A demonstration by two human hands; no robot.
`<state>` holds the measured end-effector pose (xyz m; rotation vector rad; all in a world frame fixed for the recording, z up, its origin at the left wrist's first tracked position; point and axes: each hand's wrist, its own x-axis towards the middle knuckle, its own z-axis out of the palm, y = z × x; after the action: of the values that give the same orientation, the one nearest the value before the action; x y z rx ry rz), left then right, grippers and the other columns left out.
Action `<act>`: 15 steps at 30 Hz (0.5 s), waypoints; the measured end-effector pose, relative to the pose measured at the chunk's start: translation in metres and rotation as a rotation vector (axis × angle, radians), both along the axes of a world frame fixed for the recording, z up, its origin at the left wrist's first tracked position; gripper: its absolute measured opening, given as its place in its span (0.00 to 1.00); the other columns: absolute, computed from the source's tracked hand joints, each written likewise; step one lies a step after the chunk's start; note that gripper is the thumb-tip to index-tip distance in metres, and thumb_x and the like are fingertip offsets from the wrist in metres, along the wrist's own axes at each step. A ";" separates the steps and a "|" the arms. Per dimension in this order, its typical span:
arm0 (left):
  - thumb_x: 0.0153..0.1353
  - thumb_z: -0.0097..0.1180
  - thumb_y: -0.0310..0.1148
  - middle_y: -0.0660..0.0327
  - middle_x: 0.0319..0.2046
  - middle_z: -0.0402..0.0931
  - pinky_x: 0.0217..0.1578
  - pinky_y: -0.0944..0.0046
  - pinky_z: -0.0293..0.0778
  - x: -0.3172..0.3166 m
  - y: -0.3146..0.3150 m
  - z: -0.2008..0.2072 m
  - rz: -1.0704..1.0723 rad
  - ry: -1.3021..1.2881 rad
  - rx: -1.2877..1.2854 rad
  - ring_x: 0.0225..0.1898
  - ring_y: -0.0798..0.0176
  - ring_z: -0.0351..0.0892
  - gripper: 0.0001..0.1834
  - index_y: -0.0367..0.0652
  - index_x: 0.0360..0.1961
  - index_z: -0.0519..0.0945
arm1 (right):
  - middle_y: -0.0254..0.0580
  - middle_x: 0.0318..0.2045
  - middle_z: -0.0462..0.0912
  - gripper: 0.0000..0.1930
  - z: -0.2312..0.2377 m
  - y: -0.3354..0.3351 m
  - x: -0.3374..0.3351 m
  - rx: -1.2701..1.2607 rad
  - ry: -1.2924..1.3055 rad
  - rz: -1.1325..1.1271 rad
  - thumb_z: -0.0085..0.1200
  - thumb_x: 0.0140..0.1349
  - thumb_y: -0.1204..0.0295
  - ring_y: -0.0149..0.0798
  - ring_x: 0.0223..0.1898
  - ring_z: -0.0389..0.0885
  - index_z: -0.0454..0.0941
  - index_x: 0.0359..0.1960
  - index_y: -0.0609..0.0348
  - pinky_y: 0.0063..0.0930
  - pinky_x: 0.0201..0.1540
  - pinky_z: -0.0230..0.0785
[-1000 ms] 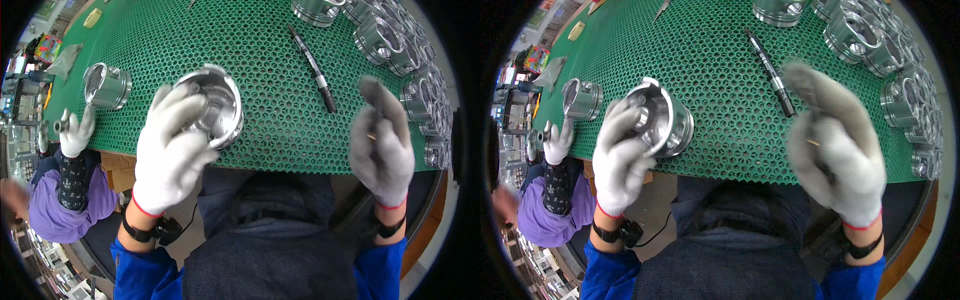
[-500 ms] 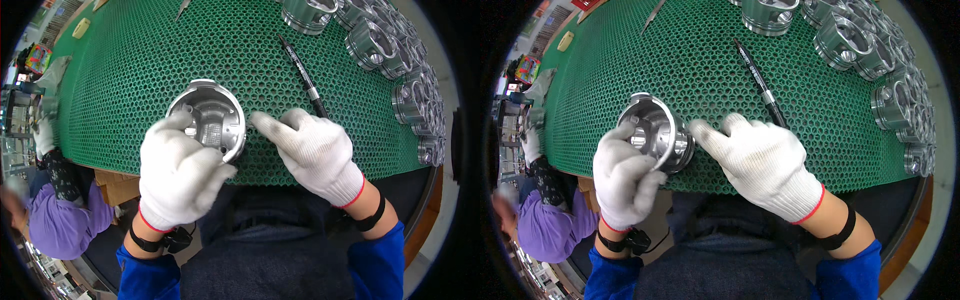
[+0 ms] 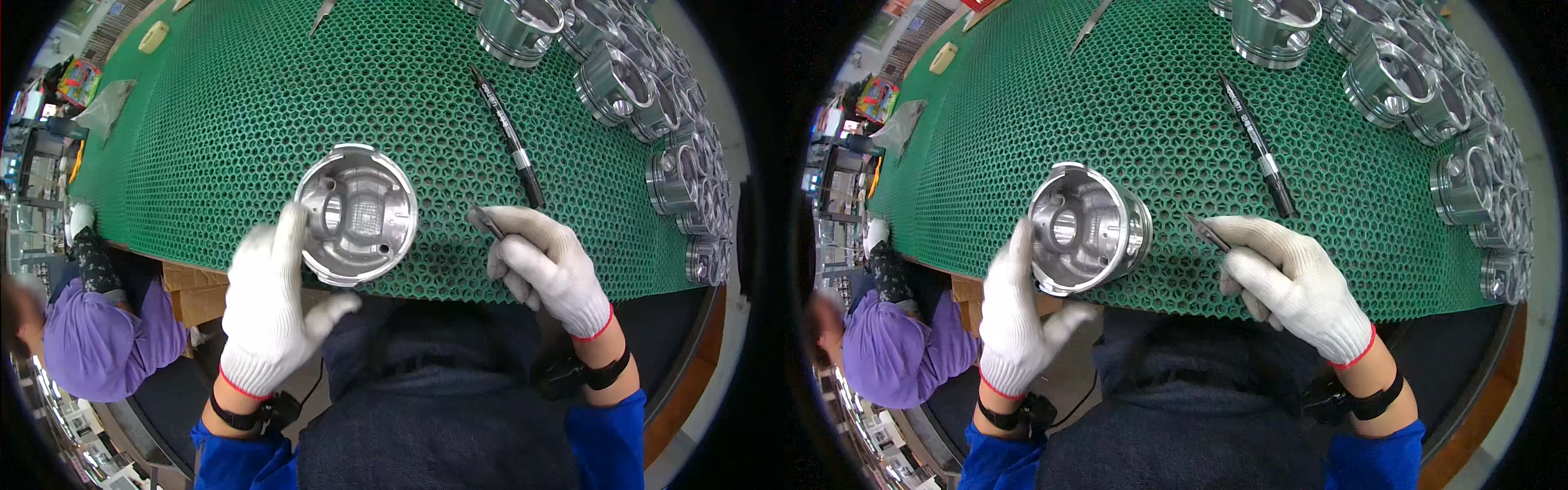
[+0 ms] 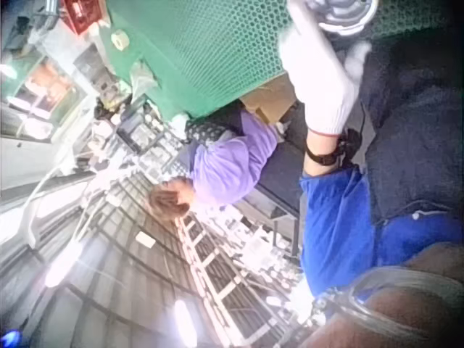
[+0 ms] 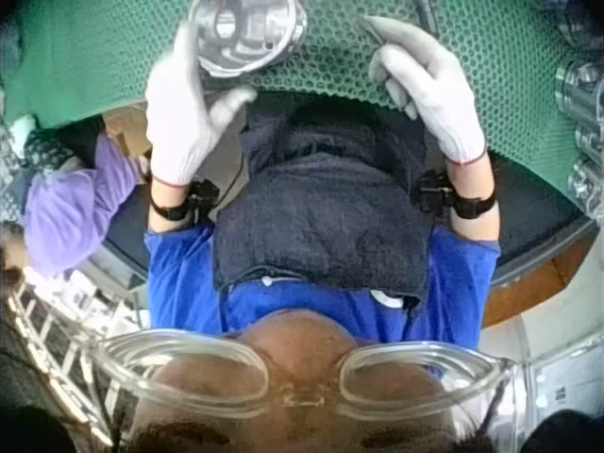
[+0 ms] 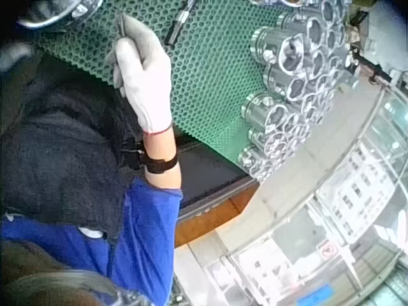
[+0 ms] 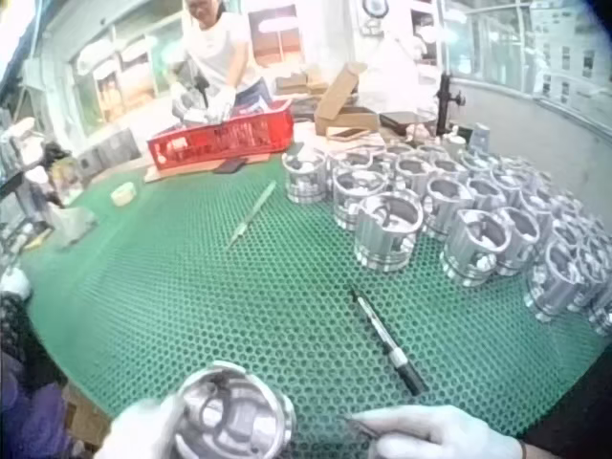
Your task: Inspecting and preparing metal pistons for assembly.
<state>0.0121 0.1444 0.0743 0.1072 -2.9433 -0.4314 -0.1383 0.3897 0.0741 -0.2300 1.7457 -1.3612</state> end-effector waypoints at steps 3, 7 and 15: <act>0.41 0.75 0.33 0.47 0.40 0.77 0.47 0.52 0.72 0.014 0.002 0.025 -0.067 -0.319 0.465 0.42 0.48 0.77 0.64 0.30 0.72 0.43 | 0.36 0.30 0.82 0.21 -0.002 0.009 0.007 -0.059 0.021 -0.041 0.48 0.65 0.70 0.20 0.19 0.71 0.73 0.60 0.60 0.14 0.21 0.65; 0.44 0.72 0.25 0.46 0.45 0.79 0.38 0.59 0.79 0.045 -0.006 0.012 -0.210 0.188 1.286 0.28 0.57 0.83 0.37 0.33 0.59 0.72 | 0.38 0.39 0.83 0.21 0.010 0.030 -0.002 -0.023 0.253 -0.031 0.56 0.61 0.68 0.28 0.35 0.79 0.76 0.56 0.59 0.23 0.42 0.73; 0.39 0.69 0.18 0.56 0.32 0.73 0.35 0.63 0.72 -0.018 -0.052 -0.002 -0.100 0.381 0.161 0.33 0.57 0.75 0.21 0.39 0.34 0.73 | 0.48 0.54 0.79 0.26 0.015 0.101 -0.087 0.291 1.034 -0.476 0.57 0.60 0.69 0.35 0.50 0.80 0.71 0.62 0.58 0.27 0.55 0.70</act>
<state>-0.0059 0.0919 0.0726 -0.0935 -2.5442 -0.6267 -0.2248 0.4906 0.0886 -0.4196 2.9843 -1.3771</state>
